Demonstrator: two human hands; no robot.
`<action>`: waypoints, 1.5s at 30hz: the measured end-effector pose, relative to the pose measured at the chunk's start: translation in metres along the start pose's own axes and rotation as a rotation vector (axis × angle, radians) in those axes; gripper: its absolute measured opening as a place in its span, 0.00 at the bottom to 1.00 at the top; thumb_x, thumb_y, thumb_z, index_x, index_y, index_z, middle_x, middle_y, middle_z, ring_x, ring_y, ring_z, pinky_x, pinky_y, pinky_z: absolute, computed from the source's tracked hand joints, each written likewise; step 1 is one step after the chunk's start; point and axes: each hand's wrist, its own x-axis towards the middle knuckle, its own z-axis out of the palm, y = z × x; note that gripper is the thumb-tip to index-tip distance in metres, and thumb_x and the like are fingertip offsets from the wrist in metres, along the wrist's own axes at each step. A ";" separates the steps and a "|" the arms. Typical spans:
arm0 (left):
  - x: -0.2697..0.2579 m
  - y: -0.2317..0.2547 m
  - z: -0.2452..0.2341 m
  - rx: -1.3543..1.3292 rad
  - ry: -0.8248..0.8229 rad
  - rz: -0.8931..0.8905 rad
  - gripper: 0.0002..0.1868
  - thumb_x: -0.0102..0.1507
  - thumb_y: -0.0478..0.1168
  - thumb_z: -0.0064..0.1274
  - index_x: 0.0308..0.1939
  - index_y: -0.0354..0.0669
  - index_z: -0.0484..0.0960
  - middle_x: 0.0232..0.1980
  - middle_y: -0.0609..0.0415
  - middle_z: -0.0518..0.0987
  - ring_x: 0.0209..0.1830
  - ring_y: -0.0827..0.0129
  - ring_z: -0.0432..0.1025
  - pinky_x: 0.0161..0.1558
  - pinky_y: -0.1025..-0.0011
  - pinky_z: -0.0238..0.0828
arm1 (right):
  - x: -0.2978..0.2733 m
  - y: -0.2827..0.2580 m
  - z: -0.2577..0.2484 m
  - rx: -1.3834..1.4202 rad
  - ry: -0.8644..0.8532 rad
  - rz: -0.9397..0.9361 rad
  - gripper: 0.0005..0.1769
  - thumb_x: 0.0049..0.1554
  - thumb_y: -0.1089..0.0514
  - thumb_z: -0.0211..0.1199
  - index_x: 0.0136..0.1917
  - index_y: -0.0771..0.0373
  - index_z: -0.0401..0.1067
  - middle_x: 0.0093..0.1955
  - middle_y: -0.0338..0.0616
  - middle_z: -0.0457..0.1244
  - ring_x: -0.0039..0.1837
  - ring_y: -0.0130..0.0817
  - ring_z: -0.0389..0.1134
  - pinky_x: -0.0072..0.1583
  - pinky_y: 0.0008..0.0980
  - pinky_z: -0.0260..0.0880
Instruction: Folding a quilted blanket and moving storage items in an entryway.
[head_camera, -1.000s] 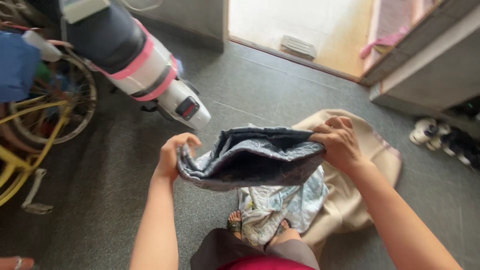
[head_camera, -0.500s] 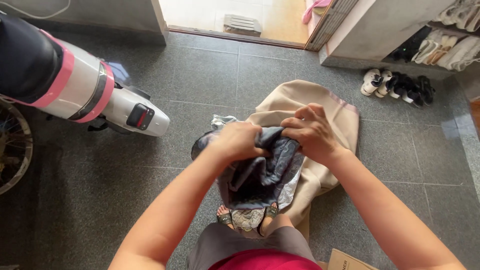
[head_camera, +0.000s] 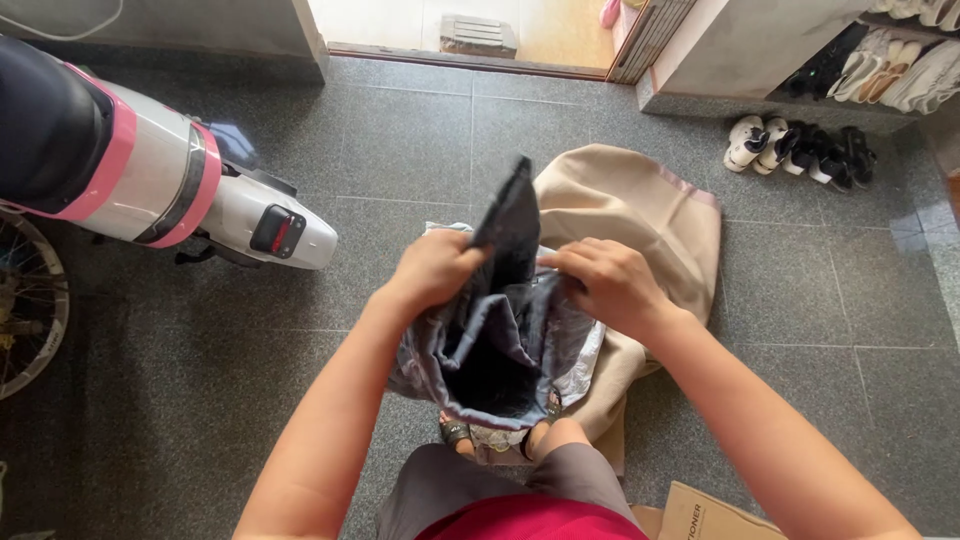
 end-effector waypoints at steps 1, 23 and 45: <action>-0.003 0.003 0.005 0.083 -0.026 0.062 0.19 0.62 0.54 0.50 0.42 0.46 0.86 0.40 0.42 0.84 0.43 0.48 0.79 0.49 0.54 0.73 | 0.004 -0.002 0.002 0.043 -0.001 0.063 0.23 0.43 0.66 0.73 0.54 0.54 0.79 0.51 0.37 0.70 0.51 0.37 0.73 0.52 0.34 0.74; -0.067 -0.080 -0.060 -0.271 0.559 -0.098 0.13 0.68 0.47 0.53 0.46 0.47 0.89 0.47 0.51 0.86 0.48 0.64 0.79 0.51 0.65 0.76 | -0.012 0.094 -0.007 -0.004 0.085 0.508 0.11 0.53 0.57 0.71 0.51 0.54 0.79 0.51 0.38 0.71 0.50 0.38 0.73 0.56 0.40 0.73; -0.103 -0.130 -0.010 0.324 0.351 0.505 0.47 0.50 0.77 0.59 0.61 0.49 0.76 0.36 0.50 0.78 0.30 0.60 0.77 0.34 0.62 0.77 | -0.046 0.088 -0.043 -0.135 0.194 0.560 0.16 0.53 0.50 0.79 0.48 0.60 0.78 0.45 0.43 0.69 0.45 0.40 0.72 0.49 0.38 0.70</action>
